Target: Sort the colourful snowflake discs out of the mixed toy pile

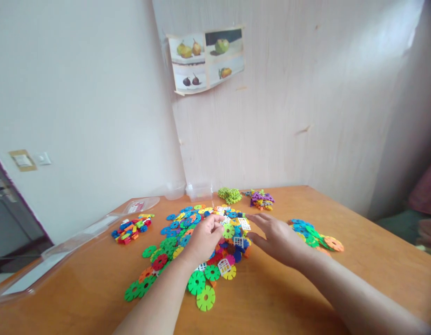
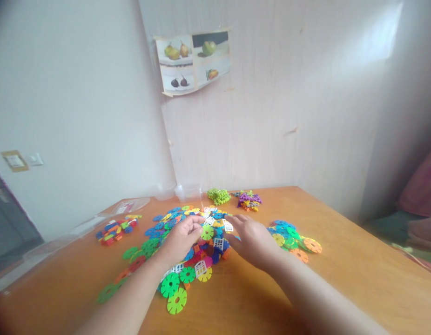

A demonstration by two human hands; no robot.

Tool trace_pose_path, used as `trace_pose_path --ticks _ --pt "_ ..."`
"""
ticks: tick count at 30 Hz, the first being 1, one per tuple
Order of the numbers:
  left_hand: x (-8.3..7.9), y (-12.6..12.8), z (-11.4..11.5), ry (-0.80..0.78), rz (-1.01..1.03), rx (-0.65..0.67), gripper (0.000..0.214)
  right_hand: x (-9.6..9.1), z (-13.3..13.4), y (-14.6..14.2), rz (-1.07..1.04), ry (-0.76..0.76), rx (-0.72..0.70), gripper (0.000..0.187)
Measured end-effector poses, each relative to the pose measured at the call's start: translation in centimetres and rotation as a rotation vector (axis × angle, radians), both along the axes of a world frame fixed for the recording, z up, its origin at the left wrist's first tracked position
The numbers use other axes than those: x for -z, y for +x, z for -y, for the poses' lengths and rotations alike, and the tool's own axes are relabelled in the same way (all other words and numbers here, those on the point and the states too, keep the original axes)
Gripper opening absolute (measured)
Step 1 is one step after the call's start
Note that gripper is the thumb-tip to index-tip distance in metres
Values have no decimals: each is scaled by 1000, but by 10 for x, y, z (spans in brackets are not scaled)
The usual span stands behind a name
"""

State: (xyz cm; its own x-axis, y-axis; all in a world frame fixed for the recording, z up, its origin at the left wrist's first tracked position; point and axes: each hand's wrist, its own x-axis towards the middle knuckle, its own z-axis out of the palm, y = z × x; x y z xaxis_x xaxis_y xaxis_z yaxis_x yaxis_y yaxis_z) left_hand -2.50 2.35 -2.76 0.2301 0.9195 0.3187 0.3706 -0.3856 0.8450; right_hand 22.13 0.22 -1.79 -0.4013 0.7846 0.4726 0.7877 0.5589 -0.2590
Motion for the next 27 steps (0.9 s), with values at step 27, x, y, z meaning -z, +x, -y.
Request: trace_pose_path --ticks 27 --pt "-21 -40 -11 -38 275 -323 46 -17 -21 45 265 -251 494 32"
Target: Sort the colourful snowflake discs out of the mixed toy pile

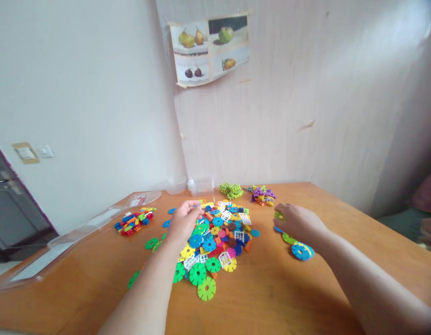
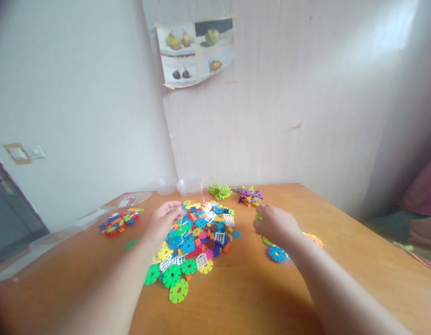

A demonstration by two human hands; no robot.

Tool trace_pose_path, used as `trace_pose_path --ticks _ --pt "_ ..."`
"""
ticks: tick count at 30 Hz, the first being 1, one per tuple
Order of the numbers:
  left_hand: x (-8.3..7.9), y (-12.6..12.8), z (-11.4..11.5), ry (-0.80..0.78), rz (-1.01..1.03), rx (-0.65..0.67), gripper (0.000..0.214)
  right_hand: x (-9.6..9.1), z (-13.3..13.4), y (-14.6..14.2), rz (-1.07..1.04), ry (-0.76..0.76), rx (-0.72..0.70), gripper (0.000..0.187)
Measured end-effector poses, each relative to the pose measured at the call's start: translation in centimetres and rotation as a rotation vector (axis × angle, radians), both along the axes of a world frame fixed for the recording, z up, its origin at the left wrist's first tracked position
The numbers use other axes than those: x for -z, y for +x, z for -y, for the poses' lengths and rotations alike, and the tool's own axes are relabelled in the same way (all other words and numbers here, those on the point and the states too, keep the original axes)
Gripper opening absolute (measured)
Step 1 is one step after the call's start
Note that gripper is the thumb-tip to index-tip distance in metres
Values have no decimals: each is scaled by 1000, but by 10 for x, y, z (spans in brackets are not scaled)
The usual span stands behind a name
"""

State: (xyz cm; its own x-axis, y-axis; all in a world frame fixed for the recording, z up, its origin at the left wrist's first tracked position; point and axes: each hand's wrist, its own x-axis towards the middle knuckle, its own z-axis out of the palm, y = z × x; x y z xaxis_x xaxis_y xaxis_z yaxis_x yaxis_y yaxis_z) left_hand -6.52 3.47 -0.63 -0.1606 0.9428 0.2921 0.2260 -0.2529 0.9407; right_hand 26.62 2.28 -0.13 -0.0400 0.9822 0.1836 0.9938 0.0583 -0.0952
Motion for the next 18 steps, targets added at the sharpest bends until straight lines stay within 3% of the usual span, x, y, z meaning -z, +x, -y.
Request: trace_pose_path --ticks 3,8,18 --pt "3 -12 -6 -28 -145 -69 38 4 -10 19 16 -60 58 33" --pt "8 -20 -7 -58 -367 -32 30 14 -24 39 9 -87 36 31" --pt "5 -31 -5 -116 -517 -20 29 17 -27 41 -3 -61 2 28"
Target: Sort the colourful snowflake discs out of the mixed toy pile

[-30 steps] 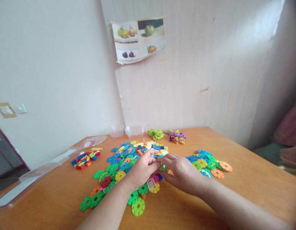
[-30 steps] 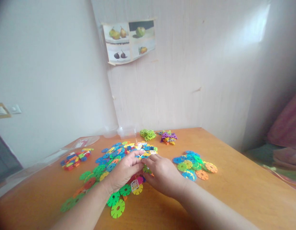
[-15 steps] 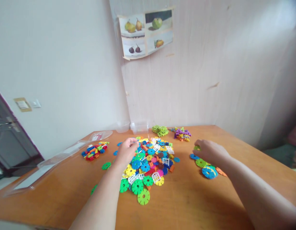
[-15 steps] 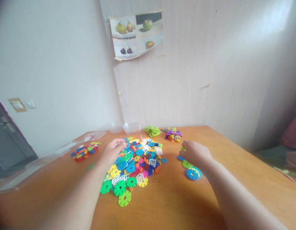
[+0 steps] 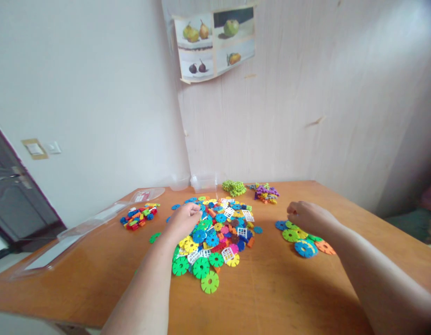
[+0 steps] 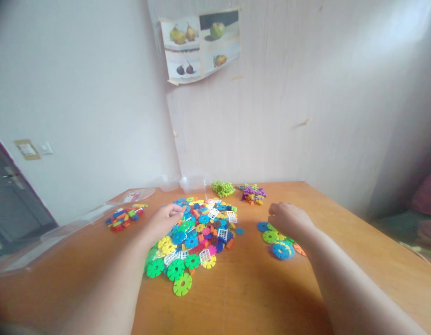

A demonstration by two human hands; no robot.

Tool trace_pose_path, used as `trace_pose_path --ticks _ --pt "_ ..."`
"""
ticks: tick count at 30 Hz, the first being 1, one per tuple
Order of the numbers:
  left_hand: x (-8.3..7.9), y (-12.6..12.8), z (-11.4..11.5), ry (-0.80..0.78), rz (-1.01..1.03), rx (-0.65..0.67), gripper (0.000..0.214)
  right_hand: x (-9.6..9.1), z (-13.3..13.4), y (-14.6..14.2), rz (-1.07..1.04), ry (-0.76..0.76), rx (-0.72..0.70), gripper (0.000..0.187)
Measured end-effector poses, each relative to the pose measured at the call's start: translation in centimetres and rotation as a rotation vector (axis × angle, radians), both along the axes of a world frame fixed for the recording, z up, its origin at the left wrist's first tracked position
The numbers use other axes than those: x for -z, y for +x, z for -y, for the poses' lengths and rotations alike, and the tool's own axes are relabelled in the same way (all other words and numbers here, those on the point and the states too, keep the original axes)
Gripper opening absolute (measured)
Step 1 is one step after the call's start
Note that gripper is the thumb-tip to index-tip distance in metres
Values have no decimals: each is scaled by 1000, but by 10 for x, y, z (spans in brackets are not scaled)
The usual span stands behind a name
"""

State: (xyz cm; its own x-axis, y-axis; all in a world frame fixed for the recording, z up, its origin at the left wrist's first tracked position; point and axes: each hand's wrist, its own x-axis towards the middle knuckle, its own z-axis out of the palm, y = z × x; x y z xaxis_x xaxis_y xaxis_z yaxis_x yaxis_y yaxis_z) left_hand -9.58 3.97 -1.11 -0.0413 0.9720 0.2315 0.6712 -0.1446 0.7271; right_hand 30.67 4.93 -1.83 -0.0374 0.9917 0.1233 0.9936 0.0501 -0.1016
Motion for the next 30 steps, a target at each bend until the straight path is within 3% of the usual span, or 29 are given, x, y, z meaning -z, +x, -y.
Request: trace_pose_path --ticks 7,13,19,30 --pt "-8 -6 15 -122 -164 82 25 7 5 -15 -17 43 -185 35" --pt "-16 -9 30 -214 -260 200 45 15 2 -21 -49 68 -263 39" --pt "-6 -10 22 -202 -374 191 40 19 1 -25 -77 72 -313 40" --pt "5 -17 1 16 -259 51 13 15 9 -36 -86 109 -330 39"
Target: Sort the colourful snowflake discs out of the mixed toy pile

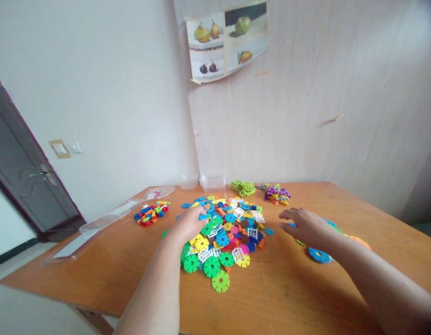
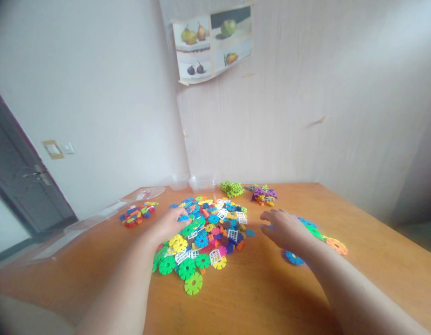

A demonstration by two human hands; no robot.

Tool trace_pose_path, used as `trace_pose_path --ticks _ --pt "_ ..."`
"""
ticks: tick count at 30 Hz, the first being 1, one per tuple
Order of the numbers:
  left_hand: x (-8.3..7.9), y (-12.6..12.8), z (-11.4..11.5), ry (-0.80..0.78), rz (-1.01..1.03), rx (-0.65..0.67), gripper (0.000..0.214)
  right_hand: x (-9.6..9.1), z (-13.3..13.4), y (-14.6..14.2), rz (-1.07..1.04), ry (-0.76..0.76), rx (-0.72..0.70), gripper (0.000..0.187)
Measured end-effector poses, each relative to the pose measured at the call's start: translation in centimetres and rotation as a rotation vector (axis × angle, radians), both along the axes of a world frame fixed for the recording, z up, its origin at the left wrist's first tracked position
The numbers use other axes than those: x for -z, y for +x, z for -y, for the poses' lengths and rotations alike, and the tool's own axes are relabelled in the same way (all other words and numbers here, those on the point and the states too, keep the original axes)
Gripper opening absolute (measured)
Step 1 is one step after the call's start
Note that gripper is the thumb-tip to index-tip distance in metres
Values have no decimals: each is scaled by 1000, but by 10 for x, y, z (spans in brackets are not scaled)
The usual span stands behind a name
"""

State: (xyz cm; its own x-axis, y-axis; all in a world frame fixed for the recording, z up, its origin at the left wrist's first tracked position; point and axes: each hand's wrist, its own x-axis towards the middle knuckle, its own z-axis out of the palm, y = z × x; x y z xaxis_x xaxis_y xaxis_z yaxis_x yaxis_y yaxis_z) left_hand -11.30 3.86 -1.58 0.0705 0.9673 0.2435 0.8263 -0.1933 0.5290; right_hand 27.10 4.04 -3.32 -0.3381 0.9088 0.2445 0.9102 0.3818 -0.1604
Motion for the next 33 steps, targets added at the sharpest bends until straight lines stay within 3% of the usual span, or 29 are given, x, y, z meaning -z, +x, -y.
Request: trace_pose_path --ticks 4,10,18,22,26,30,33 --pt "-6 14 3 -17 154 49 20 1 3 -6 -14 62 -18 36" --pt "-13 49 22 -186 522 262 31 -4 23 -33 -115 138 -98 37" --pt "-12 80 39 -320 531 418 63 -17 63 -77 -276 161 -345 62" --pt "-7 95 46 -387 623 483 72 -21 74 -90 -266 151 -460 54" --pt "-3 102 48 -444 695 517 77 -22 76 -98 -207 113 -428 33" --pt "-3 103 48 -468 696 532 80 -22 73 -93 -168 128 -395 27" --pt "-8 96 47 -420 648 496 78 -24 66 -78 -106 161 -270 25"
